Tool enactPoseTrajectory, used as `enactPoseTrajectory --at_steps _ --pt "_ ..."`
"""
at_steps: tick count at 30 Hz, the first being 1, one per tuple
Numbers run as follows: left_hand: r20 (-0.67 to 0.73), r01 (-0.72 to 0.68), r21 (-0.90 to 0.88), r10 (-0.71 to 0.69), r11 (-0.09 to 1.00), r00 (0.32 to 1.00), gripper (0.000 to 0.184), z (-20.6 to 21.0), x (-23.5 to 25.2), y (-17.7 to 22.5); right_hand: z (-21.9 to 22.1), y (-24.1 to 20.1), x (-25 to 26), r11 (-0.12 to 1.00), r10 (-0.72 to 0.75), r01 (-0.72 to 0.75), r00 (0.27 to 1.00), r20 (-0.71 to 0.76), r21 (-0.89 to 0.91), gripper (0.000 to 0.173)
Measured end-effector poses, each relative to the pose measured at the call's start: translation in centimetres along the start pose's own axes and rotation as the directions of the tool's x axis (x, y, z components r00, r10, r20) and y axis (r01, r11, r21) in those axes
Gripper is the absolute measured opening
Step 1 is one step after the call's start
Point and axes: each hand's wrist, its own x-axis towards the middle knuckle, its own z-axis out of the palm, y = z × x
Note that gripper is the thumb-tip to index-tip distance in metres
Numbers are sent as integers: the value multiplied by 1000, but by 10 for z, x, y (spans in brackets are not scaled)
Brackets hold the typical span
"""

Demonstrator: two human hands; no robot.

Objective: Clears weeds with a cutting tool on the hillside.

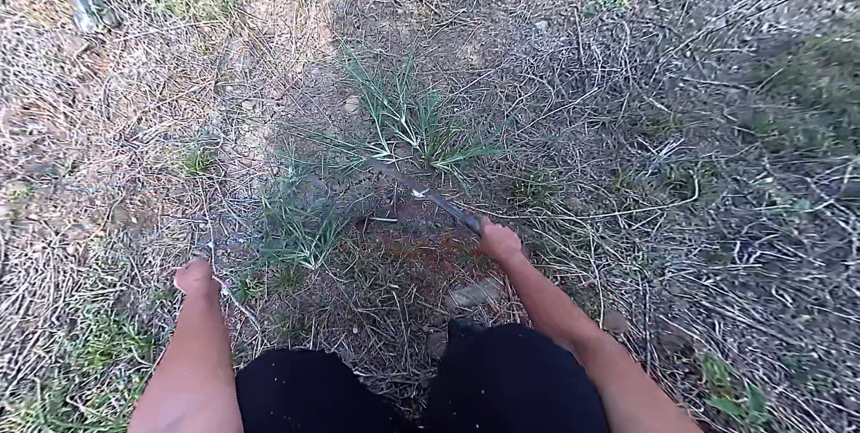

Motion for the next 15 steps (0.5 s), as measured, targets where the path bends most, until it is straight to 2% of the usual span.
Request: enactPoseTrajectory --at_steps 1,2,4,7,9,12,13,15 --pt "0 -10 37 10 999 1000 42 -1 2 1 1 25 4 980 188 -193 977 96 44 54" --pt "-1 -18 74 18 997 1000 43 -2 6 0 0 43 3 956 281 -290 948 149 42 54" --pt "0 -26 114 26 993 1000 44 -9 15 -4 12 48 -9 946 301 -319 931 207 58 51" --pt "-1 -41 129 41 991 999 45 -4 13 -5 20 12 -19 946 206 -254 951 229 202 45" --pt "16 -17 105 16 994 1000 47 2 2 0 14 -20 -30 939 58 -129 973 222 319 45" --pt "12 40 47 -40 998 999 49 10 -10 1 -8 -67 -53 909 -263 204 957 122 363 64" --pt "-12 28 55 -28 998 1000 48 6 -7 -2 -15 -87 -61 876 -395 355 916 64 327 66" --pt "-2 -50 97 50 994 999 49 -7 -10 -5 -26 -125 -77 752 -626 628 776 -81 199 64"
